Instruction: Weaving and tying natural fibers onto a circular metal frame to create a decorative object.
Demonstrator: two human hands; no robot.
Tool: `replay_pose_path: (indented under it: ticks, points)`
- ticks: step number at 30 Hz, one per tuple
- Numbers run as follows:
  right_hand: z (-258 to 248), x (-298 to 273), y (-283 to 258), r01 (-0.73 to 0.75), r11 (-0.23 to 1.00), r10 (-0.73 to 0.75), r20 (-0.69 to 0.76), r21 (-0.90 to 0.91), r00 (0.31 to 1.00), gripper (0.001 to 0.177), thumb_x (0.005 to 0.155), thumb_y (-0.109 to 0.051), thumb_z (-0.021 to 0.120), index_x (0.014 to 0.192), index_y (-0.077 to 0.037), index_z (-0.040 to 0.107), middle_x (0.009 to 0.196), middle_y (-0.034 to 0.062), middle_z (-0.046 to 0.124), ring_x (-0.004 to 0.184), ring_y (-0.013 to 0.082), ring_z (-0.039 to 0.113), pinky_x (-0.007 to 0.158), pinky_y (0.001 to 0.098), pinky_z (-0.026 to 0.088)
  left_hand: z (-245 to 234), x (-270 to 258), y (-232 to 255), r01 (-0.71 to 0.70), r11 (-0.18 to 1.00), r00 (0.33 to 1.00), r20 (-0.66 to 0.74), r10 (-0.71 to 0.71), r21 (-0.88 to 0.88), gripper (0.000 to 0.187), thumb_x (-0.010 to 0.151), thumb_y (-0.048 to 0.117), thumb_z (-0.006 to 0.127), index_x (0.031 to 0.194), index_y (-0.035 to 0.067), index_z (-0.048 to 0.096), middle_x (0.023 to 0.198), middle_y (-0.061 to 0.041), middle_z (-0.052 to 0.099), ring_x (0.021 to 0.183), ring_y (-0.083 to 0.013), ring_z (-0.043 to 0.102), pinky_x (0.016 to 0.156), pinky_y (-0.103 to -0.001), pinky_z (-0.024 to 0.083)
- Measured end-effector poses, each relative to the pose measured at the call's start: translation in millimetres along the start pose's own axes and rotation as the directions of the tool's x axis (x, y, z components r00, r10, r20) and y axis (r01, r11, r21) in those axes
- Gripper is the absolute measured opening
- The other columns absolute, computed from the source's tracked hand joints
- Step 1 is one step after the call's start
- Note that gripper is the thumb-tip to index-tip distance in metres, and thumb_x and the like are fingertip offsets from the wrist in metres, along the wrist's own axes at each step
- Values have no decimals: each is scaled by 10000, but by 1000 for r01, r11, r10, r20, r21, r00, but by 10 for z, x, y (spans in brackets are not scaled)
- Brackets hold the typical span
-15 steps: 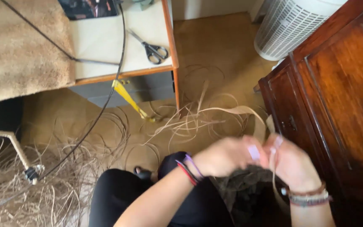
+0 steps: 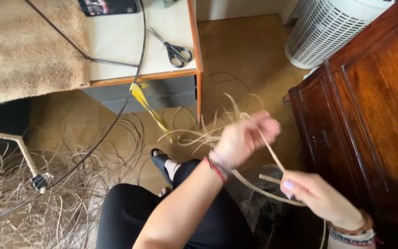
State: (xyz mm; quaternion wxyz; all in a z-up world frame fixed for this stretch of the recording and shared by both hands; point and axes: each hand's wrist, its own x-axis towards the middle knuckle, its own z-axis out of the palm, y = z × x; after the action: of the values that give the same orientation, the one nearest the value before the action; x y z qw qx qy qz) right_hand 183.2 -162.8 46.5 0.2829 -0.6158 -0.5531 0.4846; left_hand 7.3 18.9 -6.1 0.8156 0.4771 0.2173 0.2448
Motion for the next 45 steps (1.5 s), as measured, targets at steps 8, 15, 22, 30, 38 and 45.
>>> replay_pose_path:
  ticks: [8,15,22,30,38,45]
  points:
    - [-99,178,134,149,362,-81,-128,920,989,347,985,-353,638,1061,-26,729,1447,436,490,1291,609,512,997,755,430,587,-501,782,-306,789,951,213,225,532,249,1017,152,453,890,140,666,891,-19,642,739,-140,580,703,-286,515]
    - [-323,336,-347,445,444,105,-538,778,837,277,1116,-159,448,869,-95,556,1110,173,599,742,122,453,653,224,358,-23,-579,-961,-153,154,959,185,-216,976,294,950,273,509,894,72,717,872,-213,734,761,-485,677,642,-559,532]
    - [-137,202,34,-94,994,105,-233,57,967,195,797,20,604,900,-27,762,743,70,722,605,171,557,574,296,455,127,147,-238,216,844,970,204,-130,-491,530,1053,259,483,1531,32,465,1441,-143,586,1308,-229,569,1093,-387,440]
    - [23,108,299,132,842,-120,-58,524,991,407,999,-127,500,1291,114,652,1246,229,644,1039,306,556,887,424,481,123,114,679,-171,970,982,45,181,-170,377,1103,320,381,1121,54,648,661,50,429,535,-62,331,494,-217,270]
    - [-18,339,-183,388,447,-59,-406,806,912,252,1077,-167,464,882,-47,569,1183,262,638,693,139,467,651,248,371,-247,-320,-907,-458,268,757,530,-382,848,243,946,232,506,856,179,726,1001,-24,756,917,-329,690,819,-451,533]
    - [170,153,190,-31,974,40,-37,223,999,209,940,-98,553,1050,-13,708,981,59,730,685,131,549,642,259,446,-8,-148,363,-115,764,993,-84,79,-635,294,1096,212,441,1233,1,594,920,-79,531,821,-182,484,740,-312,405]
